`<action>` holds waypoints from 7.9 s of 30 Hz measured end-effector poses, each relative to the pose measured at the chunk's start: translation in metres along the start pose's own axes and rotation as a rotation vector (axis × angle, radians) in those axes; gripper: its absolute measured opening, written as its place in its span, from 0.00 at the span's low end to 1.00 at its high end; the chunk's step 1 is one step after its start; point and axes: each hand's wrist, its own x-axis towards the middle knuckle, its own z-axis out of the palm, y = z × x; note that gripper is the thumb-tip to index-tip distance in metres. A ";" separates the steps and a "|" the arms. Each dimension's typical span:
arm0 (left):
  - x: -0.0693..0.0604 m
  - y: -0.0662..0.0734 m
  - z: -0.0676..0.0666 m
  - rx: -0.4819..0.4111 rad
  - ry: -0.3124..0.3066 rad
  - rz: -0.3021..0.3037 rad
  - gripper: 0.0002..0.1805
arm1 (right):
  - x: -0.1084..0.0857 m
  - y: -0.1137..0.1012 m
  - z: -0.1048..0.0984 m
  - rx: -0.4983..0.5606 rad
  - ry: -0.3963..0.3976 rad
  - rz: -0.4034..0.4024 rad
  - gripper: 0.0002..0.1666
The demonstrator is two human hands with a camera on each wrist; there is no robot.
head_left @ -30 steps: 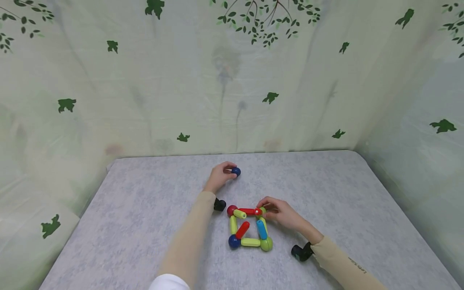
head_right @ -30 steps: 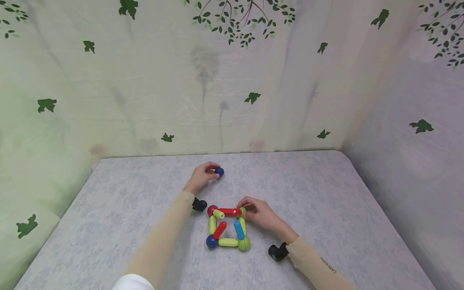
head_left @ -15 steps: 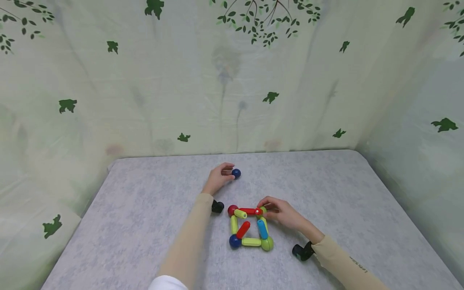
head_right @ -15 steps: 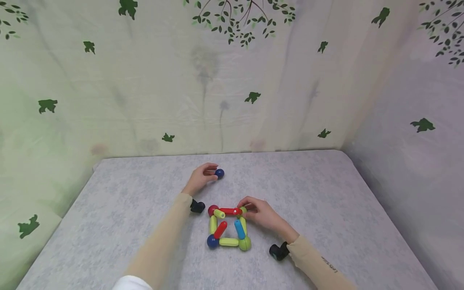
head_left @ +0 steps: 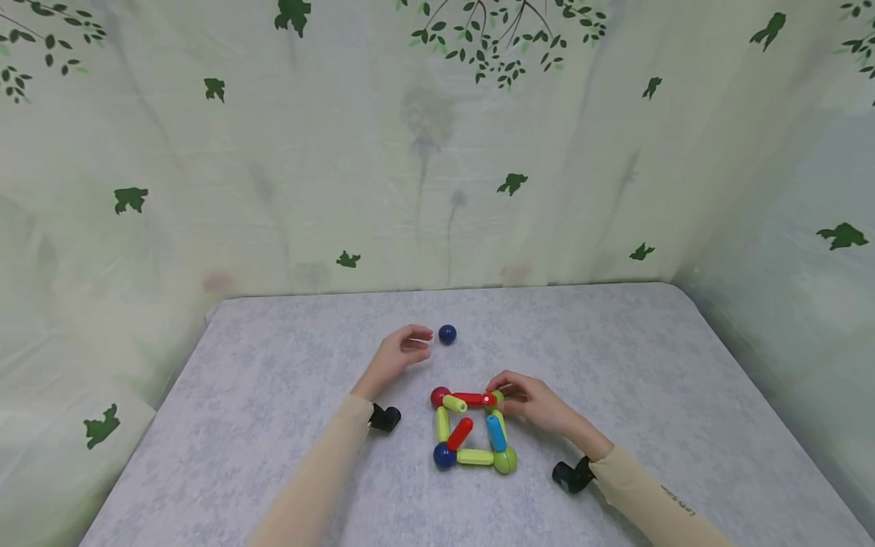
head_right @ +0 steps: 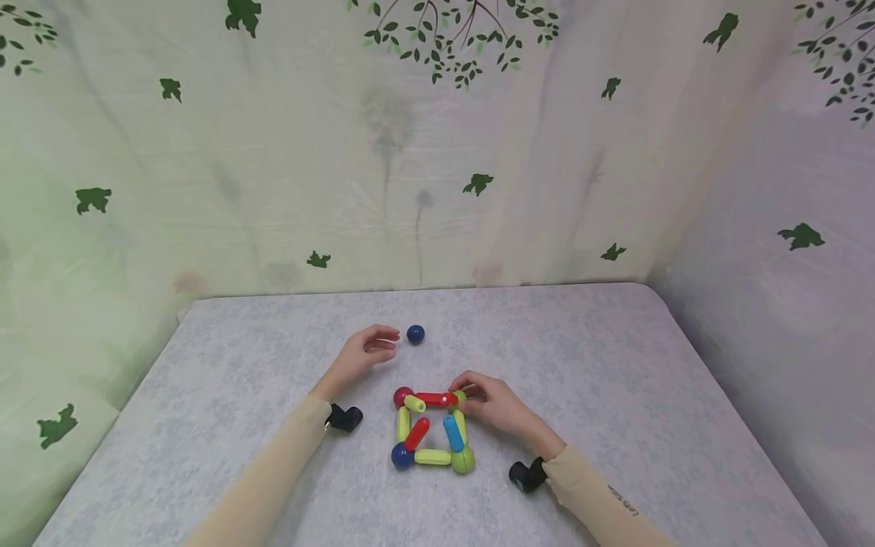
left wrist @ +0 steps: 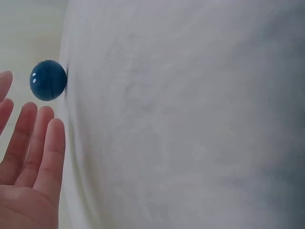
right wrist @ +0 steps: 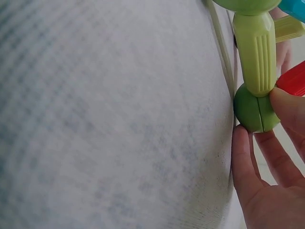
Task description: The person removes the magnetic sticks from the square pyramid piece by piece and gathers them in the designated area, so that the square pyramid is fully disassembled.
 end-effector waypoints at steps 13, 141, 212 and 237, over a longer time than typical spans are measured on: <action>-0.048 0.016 0.007 -0.027 -0.322 0.069 0.18 | 0.010 0.034 0.001 -0.007 0.007 0.024 0.12; -0.082 0.056 0.035 0.057 -0.506 0.083 0.17 | 0.006 0.033 0.002 0.040 -0.003 0.020 0.13; -0.032 -0.010 -0.057 0.658 0.095 0.094 0.14 | 0.002 0.031 0.007 0.042 -0.001 0.035 0.12; -0.052 0.016 -0.032 0.523 0.073 0.237 0.13 | 0.003 0.029 0.006 -0.017 0.055 0.050 0.13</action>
